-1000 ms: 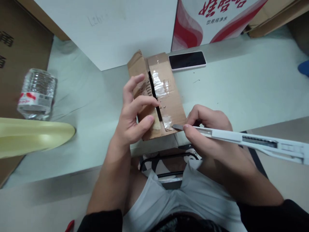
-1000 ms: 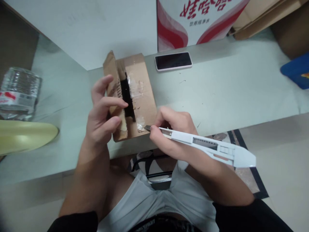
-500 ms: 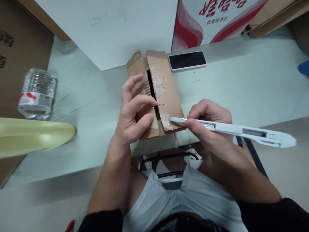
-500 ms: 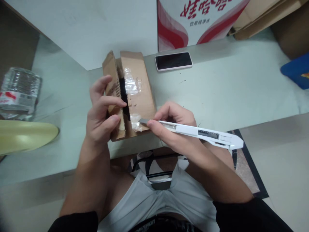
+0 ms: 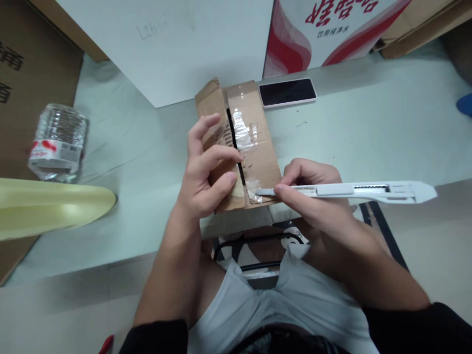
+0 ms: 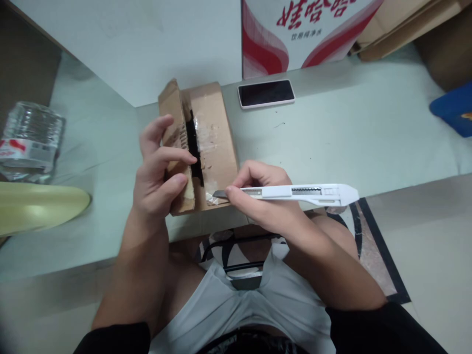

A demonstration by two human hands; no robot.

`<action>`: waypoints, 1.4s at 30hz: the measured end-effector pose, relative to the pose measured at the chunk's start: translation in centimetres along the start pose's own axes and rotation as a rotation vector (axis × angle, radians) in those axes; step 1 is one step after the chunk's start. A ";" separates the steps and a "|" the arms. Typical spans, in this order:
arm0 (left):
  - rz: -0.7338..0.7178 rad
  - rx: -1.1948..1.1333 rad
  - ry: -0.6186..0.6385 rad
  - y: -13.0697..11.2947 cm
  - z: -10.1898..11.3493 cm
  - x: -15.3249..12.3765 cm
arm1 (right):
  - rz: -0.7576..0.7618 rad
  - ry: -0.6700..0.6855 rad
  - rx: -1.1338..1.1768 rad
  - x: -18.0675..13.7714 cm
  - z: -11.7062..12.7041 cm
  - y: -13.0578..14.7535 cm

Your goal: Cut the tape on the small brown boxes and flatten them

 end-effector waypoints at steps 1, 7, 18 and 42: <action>0.021 -0.008 -0.010 0.0 0.0 0.1 | -0.002 0.006 0.009 0.0 0.0 0.0; 0.105 -0.067 -0.061 -0.3 -0.1 0.4 | 0.017 0.040 0.042 0.3 -0.1 0.4; 0.079 -0.066 -0.065 -0.3 0.1 0.1 | 0.072 0.098 0.135 0.3 0.3 0.8; 0.178 -0.251 -0.600 3.3 4.0 -1.9 | -0.190 -0.321 -0.987 6.8 5.0 -7.7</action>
Point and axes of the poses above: each hand's wrist, its own x-axis towards the middle knuckle, its own z-axis out of the back of the hand, y = z × x, the point moved 6 cm from there along x, towards the middle knuckle, and after that the axes turned 9 degrees about -z, right-handed, at the moved point
